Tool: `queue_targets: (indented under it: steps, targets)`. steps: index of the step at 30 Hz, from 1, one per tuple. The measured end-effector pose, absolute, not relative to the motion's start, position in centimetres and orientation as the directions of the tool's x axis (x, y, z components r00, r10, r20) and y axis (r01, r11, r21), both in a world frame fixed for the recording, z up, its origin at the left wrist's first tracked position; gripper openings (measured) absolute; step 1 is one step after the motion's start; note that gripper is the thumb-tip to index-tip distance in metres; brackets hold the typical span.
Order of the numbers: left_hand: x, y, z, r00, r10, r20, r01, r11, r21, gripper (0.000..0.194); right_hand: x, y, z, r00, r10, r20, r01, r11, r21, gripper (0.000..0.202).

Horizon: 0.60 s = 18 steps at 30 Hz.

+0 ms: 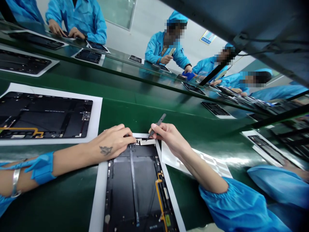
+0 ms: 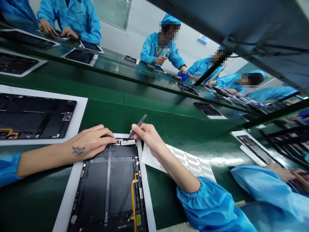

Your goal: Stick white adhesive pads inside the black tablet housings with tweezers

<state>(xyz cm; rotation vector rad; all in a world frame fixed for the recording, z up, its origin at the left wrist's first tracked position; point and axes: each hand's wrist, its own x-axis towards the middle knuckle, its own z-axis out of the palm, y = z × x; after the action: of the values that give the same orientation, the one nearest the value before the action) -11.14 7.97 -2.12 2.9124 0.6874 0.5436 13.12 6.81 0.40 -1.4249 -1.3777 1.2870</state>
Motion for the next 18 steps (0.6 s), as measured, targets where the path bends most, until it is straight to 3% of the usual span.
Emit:
queue_targets:
  steps: [18]
  targets:
    - [-11.19,7.92,-2.09,0.834,0.456,0.311,0.421,-0.890,0.177,0.029,13.13,6.89,0.32,-0.078,0.987,-0.137,0.271,-0.112,-0.956,0.051]
